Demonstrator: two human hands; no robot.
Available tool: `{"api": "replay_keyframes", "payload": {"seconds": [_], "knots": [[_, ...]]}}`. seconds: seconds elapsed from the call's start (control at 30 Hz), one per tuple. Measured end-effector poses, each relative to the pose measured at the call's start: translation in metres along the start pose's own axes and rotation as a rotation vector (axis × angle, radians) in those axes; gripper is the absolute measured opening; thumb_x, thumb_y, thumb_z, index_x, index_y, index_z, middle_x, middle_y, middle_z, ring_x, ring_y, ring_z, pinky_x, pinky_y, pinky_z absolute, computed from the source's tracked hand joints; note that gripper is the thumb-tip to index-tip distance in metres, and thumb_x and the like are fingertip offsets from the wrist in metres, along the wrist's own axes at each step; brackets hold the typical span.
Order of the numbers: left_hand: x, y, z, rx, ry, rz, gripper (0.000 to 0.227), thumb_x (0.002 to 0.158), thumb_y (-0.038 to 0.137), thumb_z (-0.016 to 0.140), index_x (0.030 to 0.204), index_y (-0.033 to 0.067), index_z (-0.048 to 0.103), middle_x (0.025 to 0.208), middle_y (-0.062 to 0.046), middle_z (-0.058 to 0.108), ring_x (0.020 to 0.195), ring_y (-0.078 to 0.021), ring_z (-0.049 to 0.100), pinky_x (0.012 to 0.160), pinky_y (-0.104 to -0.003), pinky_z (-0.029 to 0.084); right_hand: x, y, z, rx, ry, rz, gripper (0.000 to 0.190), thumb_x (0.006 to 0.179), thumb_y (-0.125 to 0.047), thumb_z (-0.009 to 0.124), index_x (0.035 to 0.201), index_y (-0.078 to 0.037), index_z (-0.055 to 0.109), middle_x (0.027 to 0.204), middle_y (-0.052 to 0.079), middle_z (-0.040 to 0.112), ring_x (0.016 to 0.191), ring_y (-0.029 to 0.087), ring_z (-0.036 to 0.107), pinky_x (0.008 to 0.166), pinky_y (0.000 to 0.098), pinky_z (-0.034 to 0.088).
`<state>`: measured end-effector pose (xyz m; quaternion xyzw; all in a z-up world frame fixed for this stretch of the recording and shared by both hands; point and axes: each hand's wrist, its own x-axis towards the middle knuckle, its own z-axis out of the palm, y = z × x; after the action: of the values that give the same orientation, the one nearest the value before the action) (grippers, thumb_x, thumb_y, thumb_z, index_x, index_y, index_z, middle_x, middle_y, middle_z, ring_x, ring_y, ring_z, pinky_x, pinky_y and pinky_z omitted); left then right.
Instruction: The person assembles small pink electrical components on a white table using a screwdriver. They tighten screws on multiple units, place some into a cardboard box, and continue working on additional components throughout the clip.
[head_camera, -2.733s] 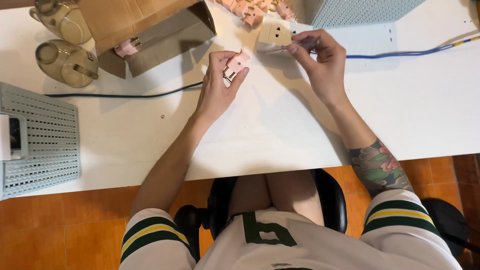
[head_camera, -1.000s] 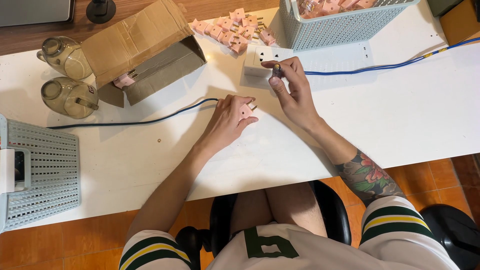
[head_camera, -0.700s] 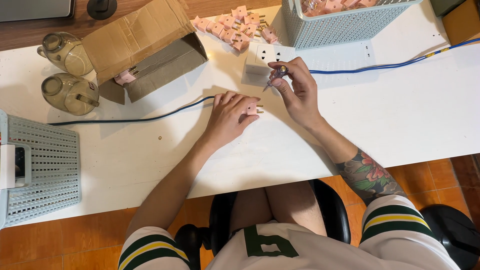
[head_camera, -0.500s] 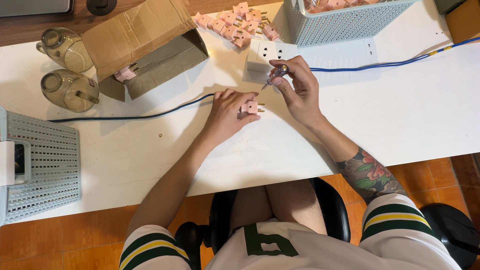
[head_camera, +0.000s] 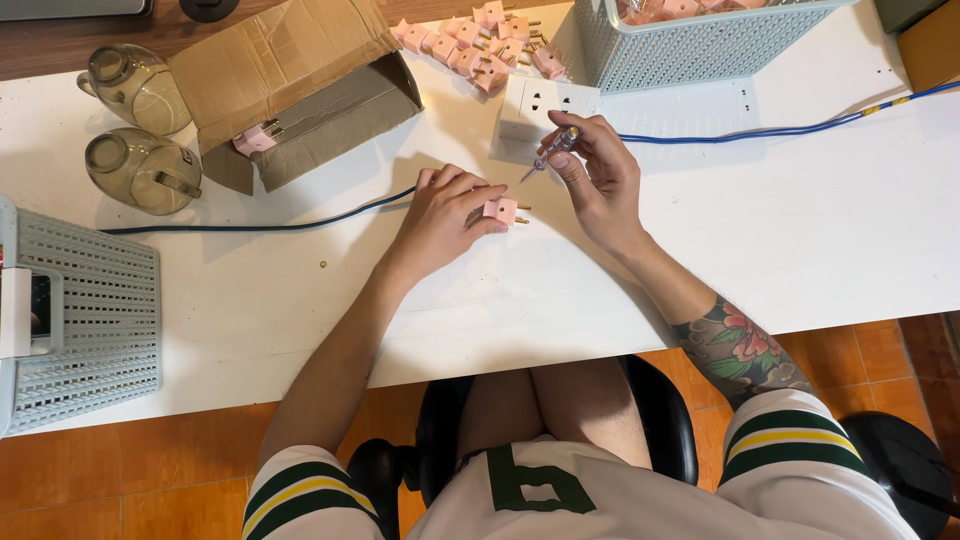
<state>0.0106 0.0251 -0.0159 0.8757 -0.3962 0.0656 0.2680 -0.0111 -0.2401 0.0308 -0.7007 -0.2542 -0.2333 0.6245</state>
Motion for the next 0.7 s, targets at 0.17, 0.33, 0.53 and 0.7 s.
{"api": "replay_keyframes", "payload": {"seconds": [0.17,0.33,0.53,0.7], "knots": [[0.0004,0.0016,-0.0025,0.002,0.017,0.001,0.042,0.108,0.05,0.082,0.137,0.0201,0.082,0.114,-0.005,0.077,0.118,-0.0224,0.064,0.106,-0.047,0.041,-0.0007,-0.0019,0.003,0.018,-0.006,0.005,0.041,0.12,-0.002,0.064,0.159,0.008,0.058,0.12,0.019,0.066,0.119,0.035,0.077,0.109,0.0516,0.063],[0.0007,0.003,-0.0013,-0.003,0.043,0.014,0.04,0.107,0.05,0.083,0.135,0.0197,0.083,0.113,-0.006,0.076,0.118,-0.0228,0.064,0.105,-0.047,0.042,-0.0025,-0.0036,0.0049,0.019,-0.021,0.021,0.043,0.122,-0.003,0.061,0.164,0.005,0.054,0.122,0.02,0.07,0.12,0.033,0.077,0.11,0.0511,0.062],[0.001,0.0048,-0.0014,0.0,0.065,0.026,0.04,0.107,0.051,0.083,0.132,0.019,0.083,0.111,-0.005,0.075,0.117,-0.0222,0.065,0.103,-0.046,0.042,-0.0041,-0.0027,0.0063,0.052,-0.045,0.022,0.046,0.123,-0.002,0.058,0.168,0.004,0.049,0.125,0.024,0.073,0.12,0.033,0.076,0.109,0.0493,0.063],[0.001,0.0053,-0.0013,0.009,0.072,0.026,0.041,0.106,0.052,0.084,0.13,0.019,0.084,0.111,-0.005,0.075,0.117,-0.0224,0.065,0.104,-0.046,0.043,-0.0031,-0.0029,0.0068,0.047,-0.061,0.011,0.046,0.123,0.001,0.055,0.168,0.003,0.048,0.126,0.026,0.074,0.12,0.034,0.077,0.11,0.0506,0.063]]}}
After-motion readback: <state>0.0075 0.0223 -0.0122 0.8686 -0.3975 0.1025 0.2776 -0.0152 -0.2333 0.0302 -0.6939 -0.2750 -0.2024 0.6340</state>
